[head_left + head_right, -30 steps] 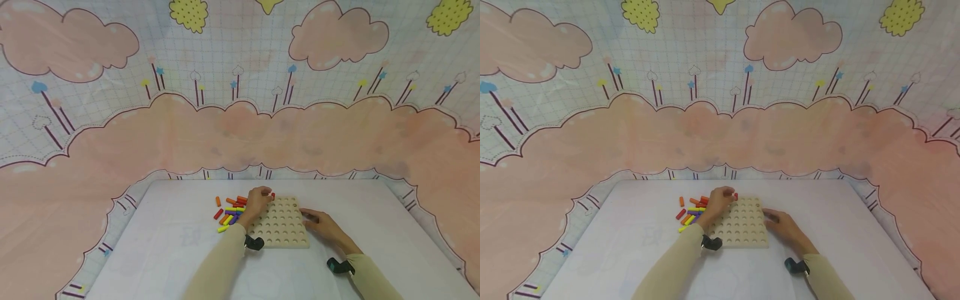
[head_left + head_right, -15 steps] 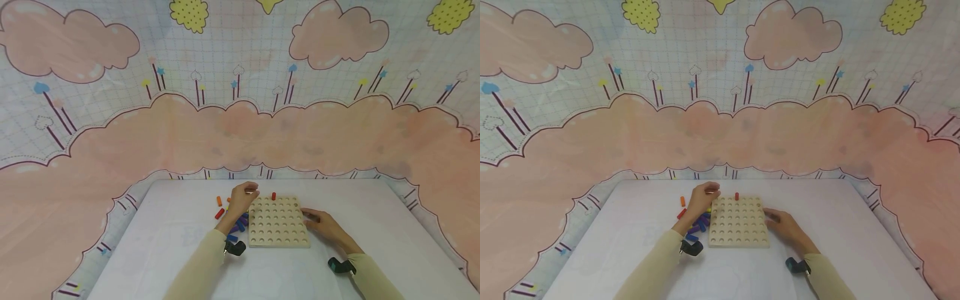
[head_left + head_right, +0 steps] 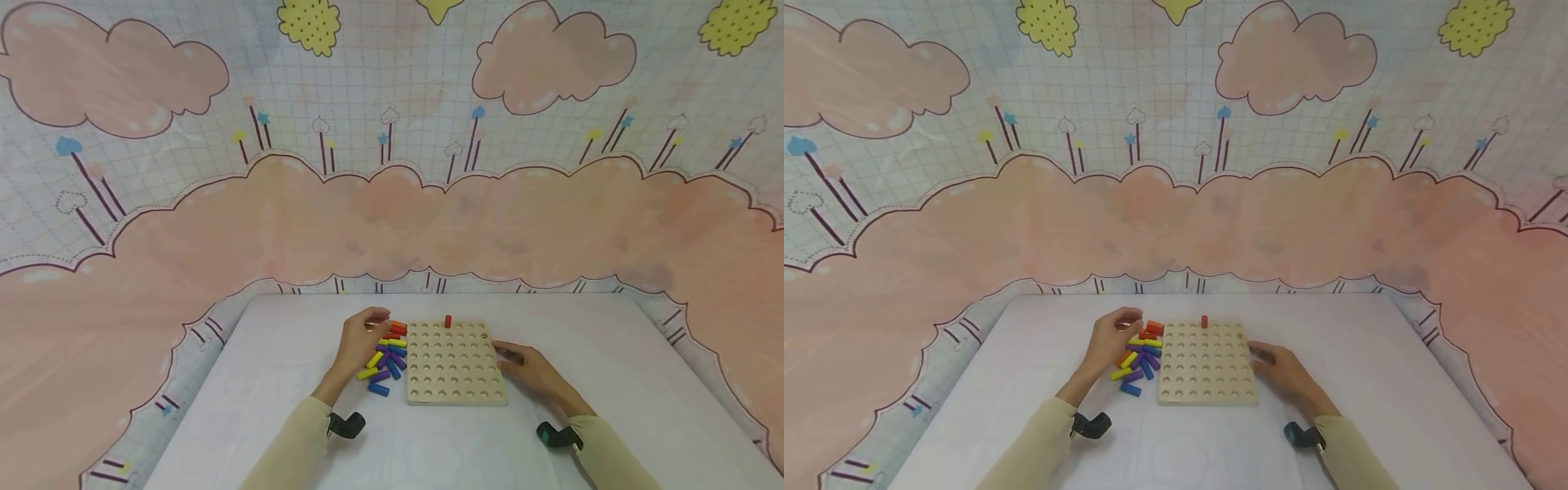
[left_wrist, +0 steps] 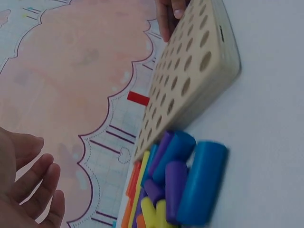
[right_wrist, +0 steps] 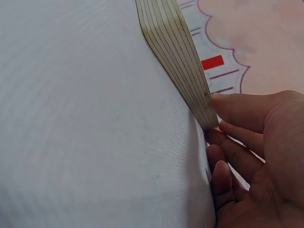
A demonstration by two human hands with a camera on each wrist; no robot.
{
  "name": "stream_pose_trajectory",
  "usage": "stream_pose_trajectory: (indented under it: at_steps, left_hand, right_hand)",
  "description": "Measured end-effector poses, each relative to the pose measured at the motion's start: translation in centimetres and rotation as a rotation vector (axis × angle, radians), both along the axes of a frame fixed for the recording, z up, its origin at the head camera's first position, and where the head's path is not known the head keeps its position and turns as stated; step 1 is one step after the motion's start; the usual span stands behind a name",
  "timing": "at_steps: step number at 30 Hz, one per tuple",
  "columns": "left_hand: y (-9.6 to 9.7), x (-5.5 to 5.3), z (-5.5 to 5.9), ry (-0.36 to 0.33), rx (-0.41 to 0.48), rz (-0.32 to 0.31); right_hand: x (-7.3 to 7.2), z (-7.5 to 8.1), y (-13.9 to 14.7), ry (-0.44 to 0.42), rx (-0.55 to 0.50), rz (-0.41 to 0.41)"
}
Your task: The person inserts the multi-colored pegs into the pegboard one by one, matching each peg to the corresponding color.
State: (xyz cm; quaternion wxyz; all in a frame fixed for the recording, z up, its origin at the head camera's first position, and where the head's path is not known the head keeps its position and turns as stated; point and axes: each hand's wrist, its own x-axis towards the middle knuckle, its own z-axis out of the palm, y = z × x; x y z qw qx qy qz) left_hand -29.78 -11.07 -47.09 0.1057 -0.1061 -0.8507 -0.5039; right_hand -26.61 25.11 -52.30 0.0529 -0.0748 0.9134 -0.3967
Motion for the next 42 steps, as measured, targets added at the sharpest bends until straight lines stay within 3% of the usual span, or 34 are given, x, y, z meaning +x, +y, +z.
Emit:
stream_pose_trajectory:
  at_steps: [11,18,22,27,42]
  left_hand:
    - [-3.7,0.5,-2.3,-0.023,-0.094,0.096]
    - [-5.3,0.3,-3.3,-0.101,-0.115,0.127]
    - [-5.6,0.3,-3.5,-0.156,-0.117,0.135]
    - [-5.6,0.1,-3.8,-0.201,-0.135,0.1]
    - [-5.4,-0.4,-4.2,-0.187,-0.224,0.101]
  right_hand:
    - [0.3,0.2,0.2,-0.017,0.012,-0.014]
    - [0.3,0.5,0.6,0.0,0.005,0.009]
    - [0.4,0.5,0.6,-0.012,-0.003,0.011]
    - [0.4,0.6,0.5,-0.018,-0.013,0.016]
    - [0.1,0.5,0.1,-0.033,-0.036,0.019]
